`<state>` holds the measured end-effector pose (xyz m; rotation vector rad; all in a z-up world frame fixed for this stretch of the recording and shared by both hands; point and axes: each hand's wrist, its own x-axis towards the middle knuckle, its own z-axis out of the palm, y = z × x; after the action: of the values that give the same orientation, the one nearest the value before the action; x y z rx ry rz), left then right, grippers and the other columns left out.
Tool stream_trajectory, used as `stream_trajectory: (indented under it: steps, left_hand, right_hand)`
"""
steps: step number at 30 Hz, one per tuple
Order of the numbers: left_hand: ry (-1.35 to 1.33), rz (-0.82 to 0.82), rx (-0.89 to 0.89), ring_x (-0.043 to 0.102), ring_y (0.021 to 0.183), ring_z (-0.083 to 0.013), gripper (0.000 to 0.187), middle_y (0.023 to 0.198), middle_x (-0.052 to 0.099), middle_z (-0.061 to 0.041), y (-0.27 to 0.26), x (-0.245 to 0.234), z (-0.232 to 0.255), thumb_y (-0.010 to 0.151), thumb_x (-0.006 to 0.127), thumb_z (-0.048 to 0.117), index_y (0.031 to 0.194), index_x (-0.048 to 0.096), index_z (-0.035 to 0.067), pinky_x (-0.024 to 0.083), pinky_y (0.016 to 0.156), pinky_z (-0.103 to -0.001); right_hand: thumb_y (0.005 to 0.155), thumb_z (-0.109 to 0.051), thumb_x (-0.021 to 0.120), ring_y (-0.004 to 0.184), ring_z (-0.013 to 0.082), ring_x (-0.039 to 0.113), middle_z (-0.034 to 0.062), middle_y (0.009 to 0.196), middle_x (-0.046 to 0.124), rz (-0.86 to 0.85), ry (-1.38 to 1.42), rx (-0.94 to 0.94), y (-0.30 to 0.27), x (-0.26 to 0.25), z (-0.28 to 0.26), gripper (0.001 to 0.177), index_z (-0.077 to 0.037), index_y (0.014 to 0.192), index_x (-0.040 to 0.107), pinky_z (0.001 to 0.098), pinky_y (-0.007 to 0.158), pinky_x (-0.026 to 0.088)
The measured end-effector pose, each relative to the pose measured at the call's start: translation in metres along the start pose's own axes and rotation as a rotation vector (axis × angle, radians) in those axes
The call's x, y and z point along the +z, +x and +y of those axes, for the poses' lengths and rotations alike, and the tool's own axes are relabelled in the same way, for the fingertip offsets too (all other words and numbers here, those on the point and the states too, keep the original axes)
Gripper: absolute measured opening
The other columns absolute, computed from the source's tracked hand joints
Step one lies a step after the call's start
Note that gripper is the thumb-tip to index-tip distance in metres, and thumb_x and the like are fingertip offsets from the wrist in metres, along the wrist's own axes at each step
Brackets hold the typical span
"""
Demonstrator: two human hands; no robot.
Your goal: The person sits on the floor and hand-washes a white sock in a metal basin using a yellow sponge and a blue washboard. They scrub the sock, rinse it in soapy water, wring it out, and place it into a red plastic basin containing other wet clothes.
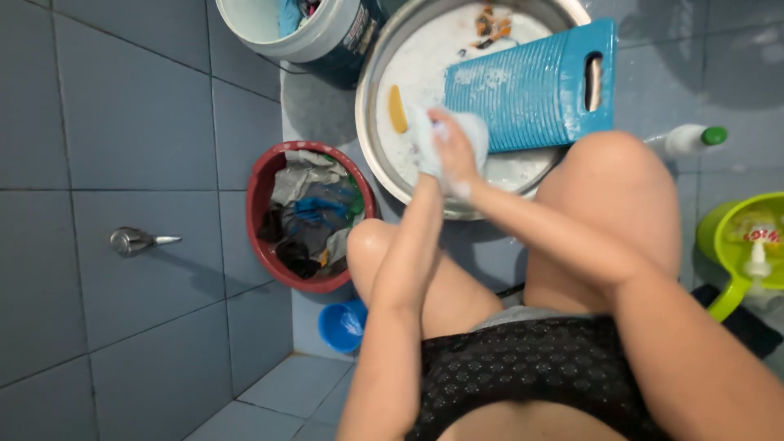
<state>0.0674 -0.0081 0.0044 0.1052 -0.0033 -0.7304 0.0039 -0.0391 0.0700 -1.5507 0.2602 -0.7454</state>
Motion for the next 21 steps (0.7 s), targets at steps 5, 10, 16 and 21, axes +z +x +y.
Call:
stream_trajectory:
  steps: [5, 10, 16, 21]
  left_hand:
    - [0.107, 0.059, -0.067, 0.05, 0.131, -0.0288, 0.067, 0.137, 0.056, -0.018, -0.034, 0.017, -0.018, 0.082, 0.068, 0.015, 0.143, 0.05, -0.006, 0.035, 0.115, -0.04]
    - [0.076, -0.004, 0.028, 0.049, 0.131, -0.0287, 0.068, 0.137, 0.056, -0.018, 0.0, 0.047, 0.04, 0.081, 0.069, 0.015, 0.143, 0.05, -0.006, 0.035, 0.115, -0.04]
    - [0.032, 0.017, -0.008, 0.049, 0.131, -0.0286, 0.069, 0.137, 0.056, -0.018, -0.005, 0.019, 0.035, 0.081, 0.069, 0.015, 0.143, 0.05, -0.006, 0.034, 0.115, -0.04]
    - [-0.109, 0.048, -0.018, 0.049, 0.131, -0.0286, 0.069, 0.136, 0.056, -0.018, -0.032, -0.008, 0.023, 0.08, 0.07, 0.015, 0.143, 0.05, -0.006, 0.034, 0.115, -0.039]
  right_hand:
    - [0.095, -0.007, 0.062, 0.102, 0.0218, 0.056, 0.0091, 0.118, 0.064, 0.195, 0.516, 0.435, 0.047, -0.033, -0.011, 0.027, -0.009, 0.122, 0.06, 0.034, 0.092, 0.049]
    - [0.085, 0.0, 0.058, 0.098, 0.0317, 0.055, 0.016, 0.112, 0.059, 0.16, 0.263, 0.081, 0.042, -0.045, -0.039, 0.037, -0.008, 0.121, 0.055, 0.0412, 0.09, 0.046]
    - [0.093, -0.014, 0.064, 0.102, 0.0473, 0.056, 0.0276, 0.109, 0.056, -0.354, -0.446, -0.096, -0.011, -0.012, -0.128, 0.021, -0.001, 0.109, 0.057, 0.0516, 0.089, 0.047]
    - [0.091, -0.013, 0.065, 0.101, 0.0372, 0.063, 0.0184, 0.101, 0.066, -0.883, -0.225, 0.104, -0.029, 0.0, -0.155, 0.015, -0.008, 0.104, 0.065, 0.0488, 0.095, 0.045]
